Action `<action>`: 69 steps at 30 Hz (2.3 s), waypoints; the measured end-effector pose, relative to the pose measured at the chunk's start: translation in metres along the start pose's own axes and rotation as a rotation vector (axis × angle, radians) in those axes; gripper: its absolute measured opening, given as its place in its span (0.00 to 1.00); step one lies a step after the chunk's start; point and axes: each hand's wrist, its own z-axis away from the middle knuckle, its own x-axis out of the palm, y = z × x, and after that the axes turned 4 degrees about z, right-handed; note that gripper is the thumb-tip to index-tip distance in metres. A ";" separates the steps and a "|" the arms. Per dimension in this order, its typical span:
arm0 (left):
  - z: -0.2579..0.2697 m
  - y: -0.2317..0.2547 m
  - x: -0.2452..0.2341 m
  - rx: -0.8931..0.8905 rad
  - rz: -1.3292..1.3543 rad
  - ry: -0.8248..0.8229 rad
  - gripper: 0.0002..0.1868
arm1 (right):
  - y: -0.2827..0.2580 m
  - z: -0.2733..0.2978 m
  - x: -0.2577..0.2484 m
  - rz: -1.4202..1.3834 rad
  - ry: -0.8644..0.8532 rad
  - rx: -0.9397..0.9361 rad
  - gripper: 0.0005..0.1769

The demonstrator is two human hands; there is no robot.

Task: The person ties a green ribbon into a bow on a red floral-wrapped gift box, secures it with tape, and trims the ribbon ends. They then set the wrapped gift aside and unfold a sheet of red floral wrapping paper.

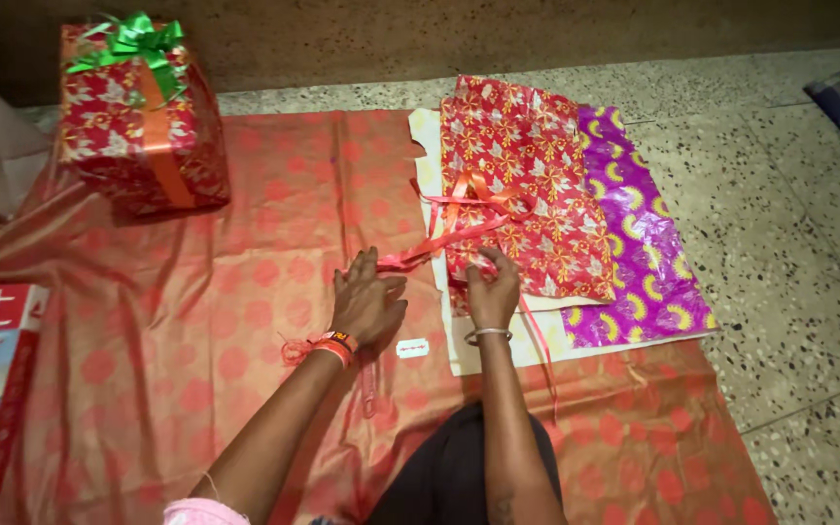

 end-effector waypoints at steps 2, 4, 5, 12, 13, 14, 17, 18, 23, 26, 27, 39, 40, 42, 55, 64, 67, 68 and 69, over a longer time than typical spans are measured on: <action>-0.007 0.002 0.000 -0.021 -0.067 -0.093 0.25 | 0.006 -0.014 0.000 0.180 0.084 -0.100 0.26; -0.017 0.002 0.003 -0.022 -0.052 -0.104 0.28 | 0.013 -0.026 0.004 0.319 0.161 -0.245 0.32; -0.021 0.001 0.005 -0.024 -0.043 -0.109 0.30 | 0.015 -0.030 0.007 0.346 0.121 -0.182 0.35; -0.020 0.001 0.023 0.172 -0.001 -0.014 0.36 | -0.014 -0.035 0.025 0.383 -0.153 0.052 0.55; -0.018 0.007 0.025 0.232 0.007 0.011 0.37 | -0.021 -0.031 0.028 0.378 -0.173 0.066 0.57; -0.018 0.013 0.026 0.295 0.018 0.037 0.37 | -0.026 -0.027 0.031 0.335 -0.200 0.053 0.57; -0.008 0.035 0.027 0.246 -0.046 -0.143 0.22 | -0.031 -0.019 0.038 0.160 -0.312 0.047 0.55; -0.005 0.042 0.025 0.269 -0.039 -0.143 0.22 | -0.030 -0.017 0.043 0.069 -0.371 0.065 0.52; 0.024 0.059 0.011 0.372 -0.012 -0.145 0.28 | -0.005 -0.016 0.046 -0.279 -0.431 0.090 0.36; 0.044 0.054 0.001 0.534 0.088 0.120 0.36 | 0.013 -0.029 0.023 -0.457 -0.335 0.235 0.27; 0.048 0.049 -0.002 0.491 0.107 0.115 0.34 | 0.019 -0.037 0.009 -0.605 -0.292 0.344 0.27; 0.061 -0.010 0.010 0.182 0.160 -0.006 0.30 | 0.078 -0.008 -0.156 -0.206 0.827 0.434 0.34; 0.059 -0.005 0.015 0.195 0.169 -0.016 0.30 | 0.071 -0.003 -0.158 -0.021 0.819 0.428 0.34; 0.054 0.002 0.021 0.216 0.182 -0.033 0.29 | 0.057 -0.001 -0.157 0.281 0.785 0.360 0.36; 0.063 0.027 0.025 0.195 -0.017 -0.052 0.23 | -0.001 0.006 -0.023 -0.538 0.219 0.896 0.49; 0.066 0.018 0.027 0.162 0.039 -0.037 0.23 | 0.053 -0.016 -0.006 -0.862 0.185 0.931 0.41; 0.068 0.018 0.027 0.167 0.055 -0.039 0.24 | 0.076 -0.024 0.005 -0.963 0.123 0.879 0.34; 0.069 0.017 0.025 0.169 0.055 -0.040 0.25 | 0.080 -0.025 0.010 -1.001 0.103 0.824 0.32; 0.069 0.017 0.023 0.164 0.060 -0.046 0.25 | 0.084 -0.027 0.014 -1.074 0.082 0.790 0.31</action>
